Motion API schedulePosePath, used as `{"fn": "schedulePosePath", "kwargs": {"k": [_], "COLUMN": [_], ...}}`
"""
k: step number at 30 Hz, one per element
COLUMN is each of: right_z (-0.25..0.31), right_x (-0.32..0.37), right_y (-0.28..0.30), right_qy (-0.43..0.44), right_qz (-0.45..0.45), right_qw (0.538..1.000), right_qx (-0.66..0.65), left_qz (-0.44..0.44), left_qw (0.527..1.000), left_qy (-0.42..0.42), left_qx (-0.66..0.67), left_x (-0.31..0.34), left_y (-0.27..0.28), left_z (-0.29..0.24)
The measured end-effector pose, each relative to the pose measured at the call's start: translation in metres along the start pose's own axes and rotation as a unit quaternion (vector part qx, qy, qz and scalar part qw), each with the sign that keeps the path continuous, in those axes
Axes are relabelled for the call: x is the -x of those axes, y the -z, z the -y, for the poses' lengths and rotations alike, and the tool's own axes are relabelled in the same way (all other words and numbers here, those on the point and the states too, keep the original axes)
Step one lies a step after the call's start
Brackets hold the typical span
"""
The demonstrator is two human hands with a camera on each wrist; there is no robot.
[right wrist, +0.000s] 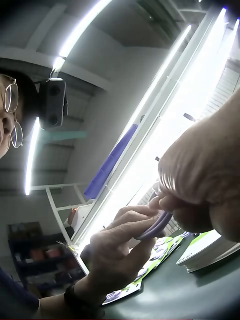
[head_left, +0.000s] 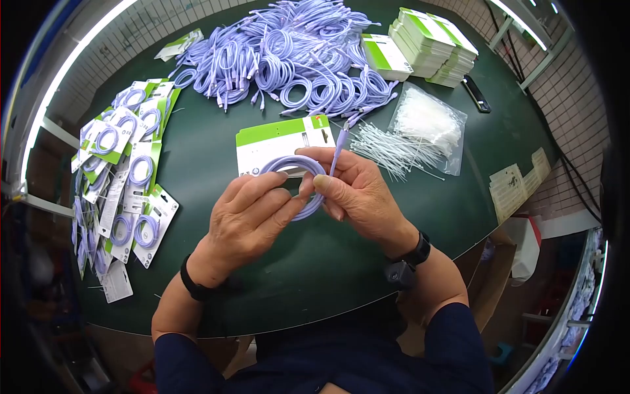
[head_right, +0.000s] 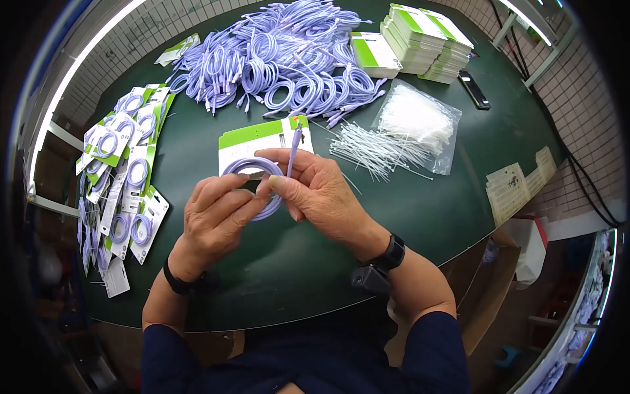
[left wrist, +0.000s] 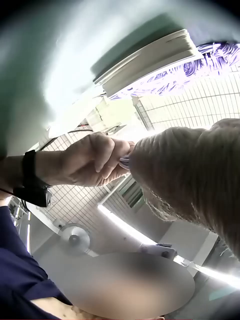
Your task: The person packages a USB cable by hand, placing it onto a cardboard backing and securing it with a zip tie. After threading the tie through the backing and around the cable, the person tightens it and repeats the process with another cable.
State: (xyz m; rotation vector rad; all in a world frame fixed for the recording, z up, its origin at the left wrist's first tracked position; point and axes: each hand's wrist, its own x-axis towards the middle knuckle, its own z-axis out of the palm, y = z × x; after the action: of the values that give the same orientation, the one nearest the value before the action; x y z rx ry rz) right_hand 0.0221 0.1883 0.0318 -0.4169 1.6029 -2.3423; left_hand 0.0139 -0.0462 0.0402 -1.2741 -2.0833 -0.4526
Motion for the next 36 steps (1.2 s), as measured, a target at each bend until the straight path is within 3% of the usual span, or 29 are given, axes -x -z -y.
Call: {"fn": "schedulePosePath", "kwargs": {"k": [6,11,15,18,19,22,23,26,27,30,31,34,36], "right_z": [-0.004,-0.007,-0.010,-0.009,-0.008,-0.011,-0.012,-0.016,-0.018,-0.024,-0.025,-0.026,-0.024], "right_x": [-0.003,-0.003,-0.003,-0.002,-0.002,-0.002,-0.002,-0.001,-0.001,-0.001,-0.001,-0.002,-0.002], "right_y": [-0.001,0.000,0.000,-0.001,-0.002,-0.007,-0.009,-0.019,-0.023,-0.026,-0.024,-0.021,-0.019], "right_qy": [0.015,0.022,0.040,0.043,0.040,0.030,0.023,-0.006,-0.026,-0.055,-0.061,-0.075,-0.092], "right_qz": [-0.006,0.015,0.021,0.025,0.026,0.024,0.021,0.005,-0.009,-0.022,-0.024,-0.010,-0.001], "right_qw": [0.999,1.000,0.999,0.998,0.999,0.999,0.999,0.999,0.999,0.998,0.998,0.997,0.994], "right_qx": [0.030,-0.003,-0.018,-0.023,-0.024,-0.034,-0.042,-0.047,-0.041,-0.025,-0.014,0.013,0.059], "left_qz": [-0.027,-0.091,-0.003,0.048,0.048,-0.006,-0.004,-0.105,-0.105,-0.242,-0.248,-0.218,-0.214], "left_qw": [0.997,0.995,0.993,0.983,0.983,0.867,0.868,0.794,0.795,0.550,0.553,0.458,0.450], "left_qy": [-0.019,-0.006,-0.027,0.114,0.115,0.366,0.367,0.368,0.372,0.484,0.488,0.468,0.472], "left_qx": [-0.070,-0.045,0.113,0.137,0.137,0.337,0.335,0.472,0.467,0.637,0.628,0.724,0.727], "left_x": [-0.005,-0.002,0.022,0.023,0.020,0.010,0.011,0.022,0.020,0.008,0.009,0.019,0.019], "left_y": [0.013,0.023,0.017,-0.005,-0.005,-0.002,-0.005,-0.018,-0.019,-0.026,-0.027,-0.031,-0.029], "left_z": [-0.001,-0.008,-0.014,-0.012,-0.013,-0.017,-0.017,-0.019,-0.020,-0.023,-0.024,-0.021,-0.020]}}
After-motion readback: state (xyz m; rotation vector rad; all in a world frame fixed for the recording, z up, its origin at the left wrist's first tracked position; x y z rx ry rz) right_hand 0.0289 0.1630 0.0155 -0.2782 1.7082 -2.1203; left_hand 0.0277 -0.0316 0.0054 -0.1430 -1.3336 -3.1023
